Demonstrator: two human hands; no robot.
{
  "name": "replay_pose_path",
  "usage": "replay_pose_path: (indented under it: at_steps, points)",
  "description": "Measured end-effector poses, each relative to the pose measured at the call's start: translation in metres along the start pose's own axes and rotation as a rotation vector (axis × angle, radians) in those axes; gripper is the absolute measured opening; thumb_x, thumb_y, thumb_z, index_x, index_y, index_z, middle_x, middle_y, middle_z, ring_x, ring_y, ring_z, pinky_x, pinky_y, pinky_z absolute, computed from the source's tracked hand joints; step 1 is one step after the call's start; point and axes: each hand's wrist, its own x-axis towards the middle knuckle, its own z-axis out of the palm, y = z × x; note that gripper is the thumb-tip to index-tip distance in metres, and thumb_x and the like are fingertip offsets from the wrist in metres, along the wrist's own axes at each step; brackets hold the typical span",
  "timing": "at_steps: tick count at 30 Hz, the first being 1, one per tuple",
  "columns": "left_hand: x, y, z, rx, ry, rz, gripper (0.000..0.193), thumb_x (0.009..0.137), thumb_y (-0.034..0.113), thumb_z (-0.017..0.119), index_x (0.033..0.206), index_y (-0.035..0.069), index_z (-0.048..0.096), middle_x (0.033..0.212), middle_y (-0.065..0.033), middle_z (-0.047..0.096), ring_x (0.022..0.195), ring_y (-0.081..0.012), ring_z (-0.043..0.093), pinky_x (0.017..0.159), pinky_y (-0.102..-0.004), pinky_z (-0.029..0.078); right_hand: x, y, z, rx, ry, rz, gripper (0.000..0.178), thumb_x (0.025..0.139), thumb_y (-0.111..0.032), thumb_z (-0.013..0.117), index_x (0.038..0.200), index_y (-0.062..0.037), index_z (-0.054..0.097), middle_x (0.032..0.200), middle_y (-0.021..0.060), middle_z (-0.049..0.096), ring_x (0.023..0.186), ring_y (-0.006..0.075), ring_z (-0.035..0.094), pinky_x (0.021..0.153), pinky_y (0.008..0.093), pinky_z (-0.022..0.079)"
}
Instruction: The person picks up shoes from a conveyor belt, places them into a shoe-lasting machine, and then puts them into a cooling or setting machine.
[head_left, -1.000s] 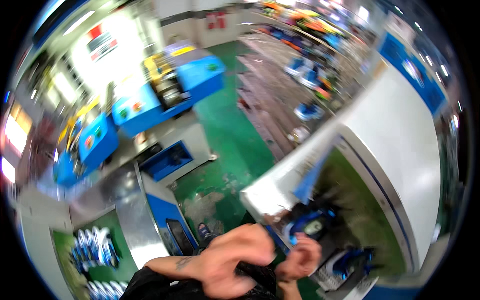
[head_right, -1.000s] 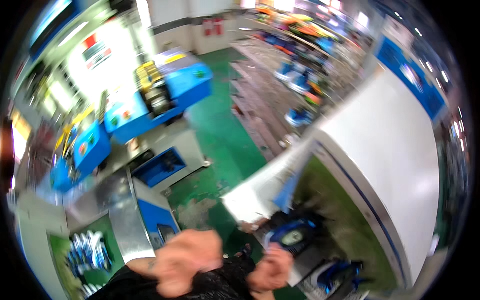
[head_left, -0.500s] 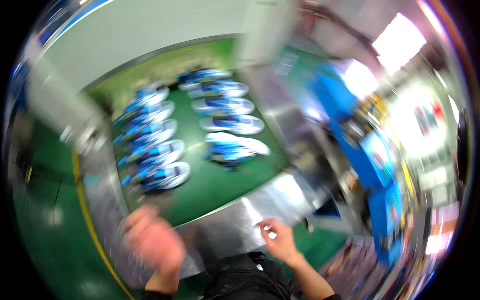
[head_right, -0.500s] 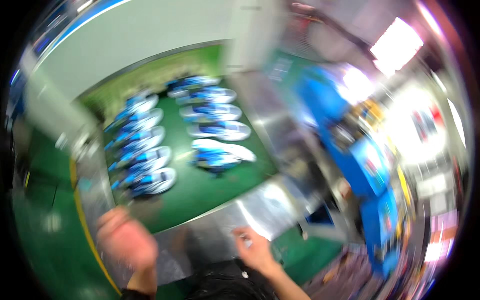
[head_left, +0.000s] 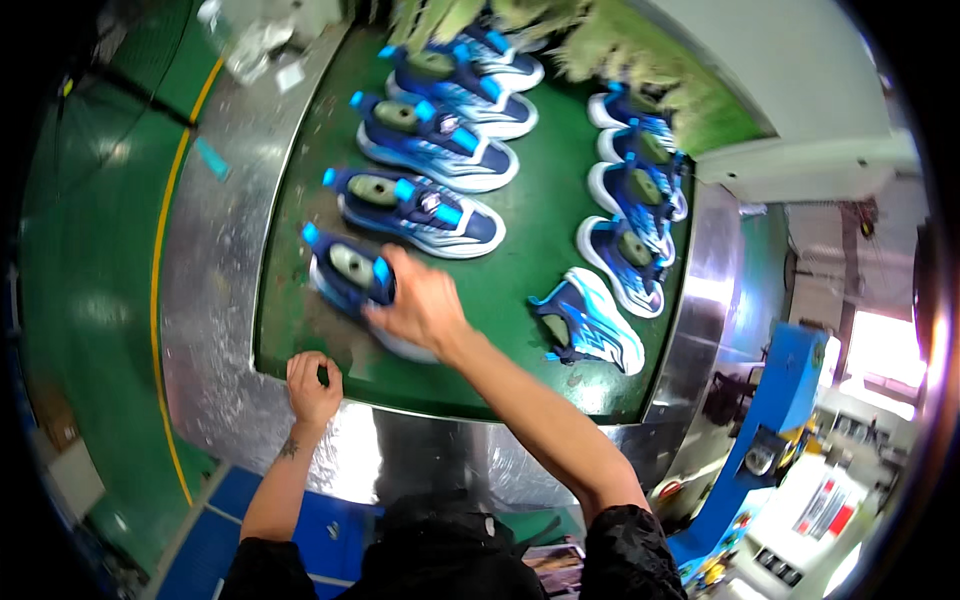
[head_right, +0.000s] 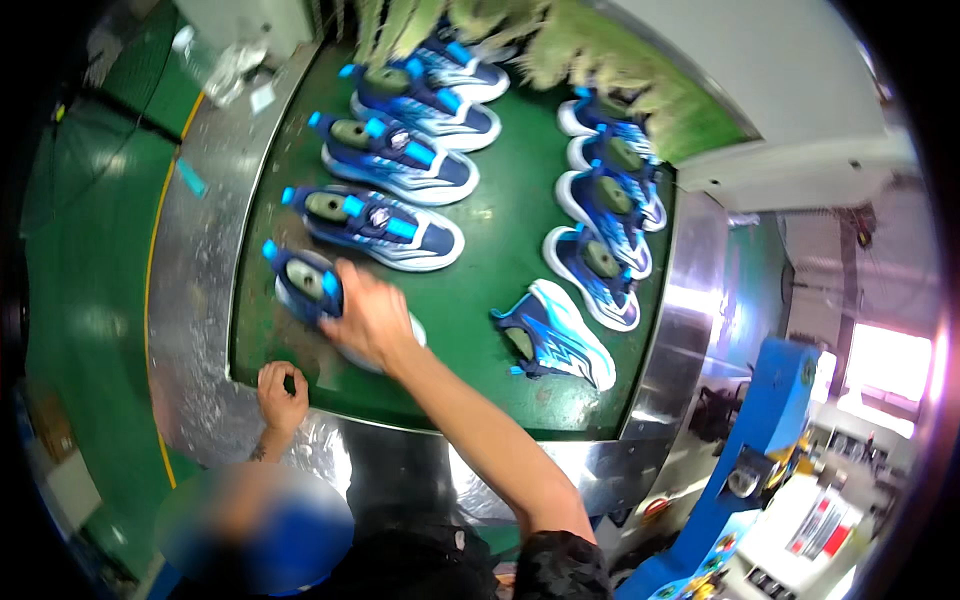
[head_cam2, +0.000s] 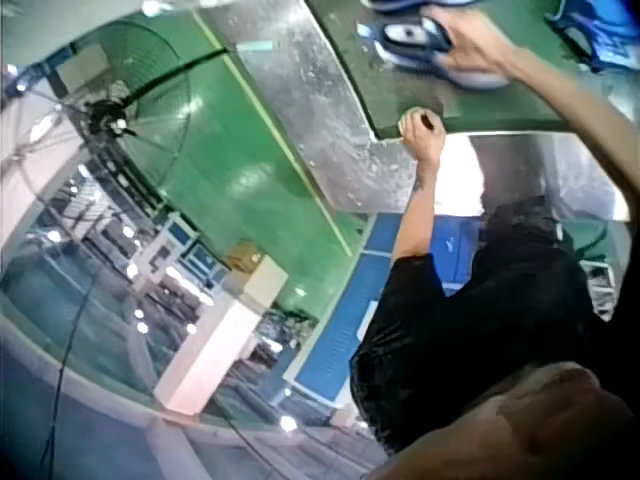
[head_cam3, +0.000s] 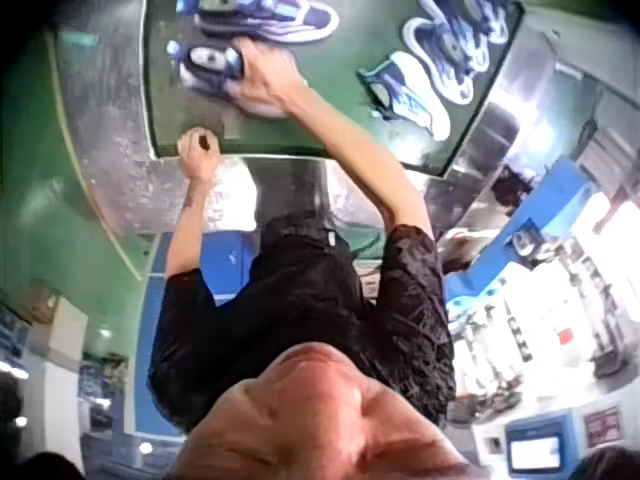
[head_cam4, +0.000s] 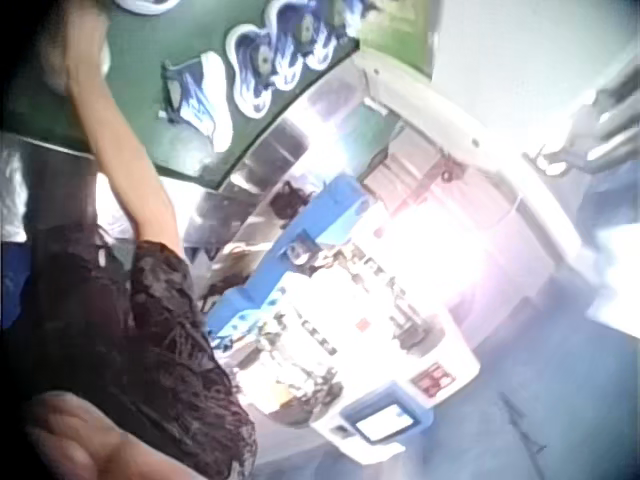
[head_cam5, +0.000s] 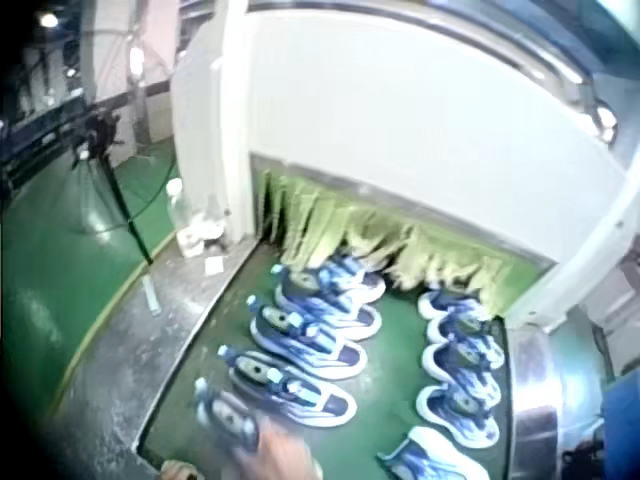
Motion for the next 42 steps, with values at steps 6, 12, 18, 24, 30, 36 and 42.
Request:
replay_pose_path:
  at_steps: [6,12,18,24,30,36,42]
  points:
    - [0.005,0.001,-0.009,-0.388,-0.568,-0.326,0.029,0.086,0.029,0.073,0.091,0.004,0.059,0.091,-0.0088,0.065,0.093,-0.0211,0.062,0.082,-0.0412,0.047,-0.228,-0.064,-0.072,0.425,0.168,0.352,0.071,0.064,-0.03,0.089,0.122,-0.0051,0.058,0.104,0.0162,0.069,0.097,0.0263,0.069,0.087,0.0373,0.054]
    - [0.009,0.212,-0.102,-1.283,-1.746,-0.541,0.068,0.089,0.041,0.068,0.139,0.004,0.04,0.12,-0.011,0.061,0.114,-0.021,0.057,0.093,-0.0375,0.047,-0.342,-0.129,-0.186,0.052,0.219,-0.513,0.067,0.075,-0.011,0.077,0.135,-0.0059,0.047,0.133,0.0157,0.051,0.124,0.0361,0.051,0.104,0.0453,0.043]
    - [-0.076,0.282,-0.122,-1.14,-1.564,-0.127,0.065,0.087,0.033,0.069,0.141,0.008,0.041,0.126,-0.007,0.057,0.123,-0.0199,0.05,0.101,-0.046,0.04,-0.499,-0.127,-0.05,0.682,0.872,0.011,0.093,0.082,-0.03,0.077,0.149,0.0004,0.02,0.149,0.0216,0.034,0.138,0.033,0.033,0.114,0.0413,0.027]
    - [-0.277,0.442,-0.058,-1.112,-1.576,0.126,0.061,0.093,0.029,0.063,0.143,0.004,0.039,0.132,-0.0134,0.055,0.123,-0.0283,0.053,0.104,-0.0441,0.045,-0.677,-0.118,-0.067,0.663,1.396,0.224,0.081,0.085,-0.024,0.075,0.148,-0.0035,0.028,0.148,0.0159,0.039,0.134,0.0247,0.043,0.109,0.0361,0.037]
    - [-0.528,0.551,-0.042,-1.197,-1.98,0.171,0.081,0.085,0.004,0.067,0.151,0.003,0.02,0.146,-0.0131,0.039,0.133,-0.027,0.041,0.113,-0.0418,0.032,-0.946,-0.076,-0.021,0.905,1.669,0.538,0.053,0.084,-0.024,0.075,0.126,-0.001,0.051,0.115,0.0065,0.06,0.104,0.0158,0.056,0.092,0.0339,0.046]
    - [-0.653,0.72,0.05,-0.832,-1.854,0.623,0.086,0.09,0.016,0.069,0.151,-0.002,0.011,0.155,-0.025,0.023,0.146,-0.0298,0.023,0.118,-0.041,0.022,-1.086,-0.086,0.019,0.784,2.231,0.795,0.053,0.092,-0.03,0.064,0.133,0.0006,0.05,0.117,0.0086,0.062,0.104,0.0182,0.06,0.093,0.0347,0.048]
    - [-0.804,0.862,0.266,-0.346,-1.34,1.066,0.087,0.074,0.026,0.073,0.139,-0.01,0.027,0.13,-0.0333,0.046,0.122,-0.0437,0.049,0.105,-0.041,0.04,-1.117,-0.081,0.022,0.832,2.275,1.002,0.05,0.095,-0.032,0.058,0.132,0.0014,0.051,0.118,0.0101,0.062,0.104,0.0196,0.061,0.093,0.0359,0.049]
